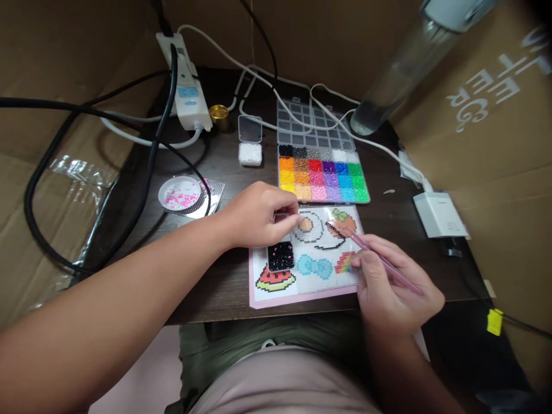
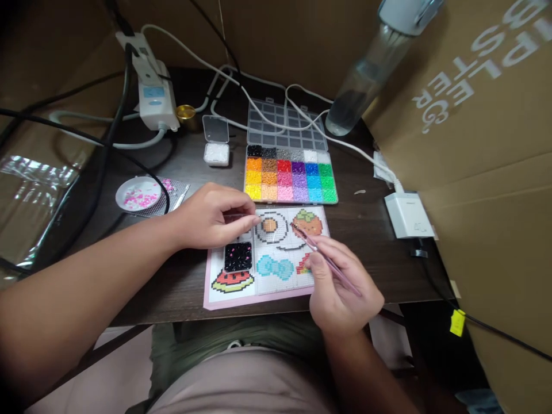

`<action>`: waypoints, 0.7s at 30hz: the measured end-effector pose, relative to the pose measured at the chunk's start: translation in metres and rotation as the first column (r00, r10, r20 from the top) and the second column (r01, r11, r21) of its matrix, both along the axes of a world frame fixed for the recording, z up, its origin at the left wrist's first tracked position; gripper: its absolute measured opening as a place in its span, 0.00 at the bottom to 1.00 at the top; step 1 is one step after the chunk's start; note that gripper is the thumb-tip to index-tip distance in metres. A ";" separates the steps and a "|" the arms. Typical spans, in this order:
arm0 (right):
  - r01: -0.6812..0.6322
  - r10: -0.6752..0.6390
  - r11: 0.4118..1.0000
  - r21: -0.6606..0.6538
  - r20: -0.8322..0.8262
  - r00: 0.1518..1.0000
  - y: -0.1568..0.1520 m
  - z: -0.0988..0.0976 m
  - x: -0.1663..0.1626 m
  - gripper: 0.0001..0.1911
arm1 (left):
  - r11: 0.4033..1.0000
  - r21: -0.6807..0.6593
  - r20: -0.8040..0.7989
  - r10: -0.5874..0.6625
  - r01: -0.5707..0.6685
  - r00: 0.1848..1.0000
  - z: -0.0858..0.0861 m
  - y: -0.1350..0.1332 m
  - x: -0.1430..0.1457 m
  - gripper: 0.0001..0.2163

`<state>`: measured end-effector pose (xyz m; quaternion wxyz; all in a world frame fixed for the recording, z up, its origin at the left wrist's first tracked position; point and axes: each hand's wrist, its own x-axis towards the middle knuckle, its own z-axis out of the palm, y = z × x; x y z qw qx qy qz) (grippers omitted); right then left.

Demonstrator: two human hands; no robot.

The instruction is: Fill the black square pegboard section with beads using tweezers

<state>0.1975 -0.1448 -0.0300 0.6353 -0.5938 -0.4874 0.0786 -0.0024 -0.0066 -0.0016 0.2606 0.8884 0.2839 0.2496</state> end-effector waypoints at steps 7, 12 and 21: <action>-0.143 0.114 0.985 0.096 0.257 0.960 -0.004 0.002 -0.002 0.16 | 1.000 -0.016 -0.026 0.010 -0.010 1.000 0.003 0.000 0.000 0.09; -0.382 0.367 0.924 -0.033 0.362 0.857 -0.011 0.005 -0.013 0.20 | 1.000 -0.015 -0.012 0.003 -0.003 1.000 0.001 -0.001 0.000 0.09; -0.481 0.485 0.872 -0.088 0.284 0.827 -0.007 0.008 -0.018 0.17 | 1.000 -0.003 -0.004 -0.008 0.008 1.000 0.000 -0.002 0.001 0.09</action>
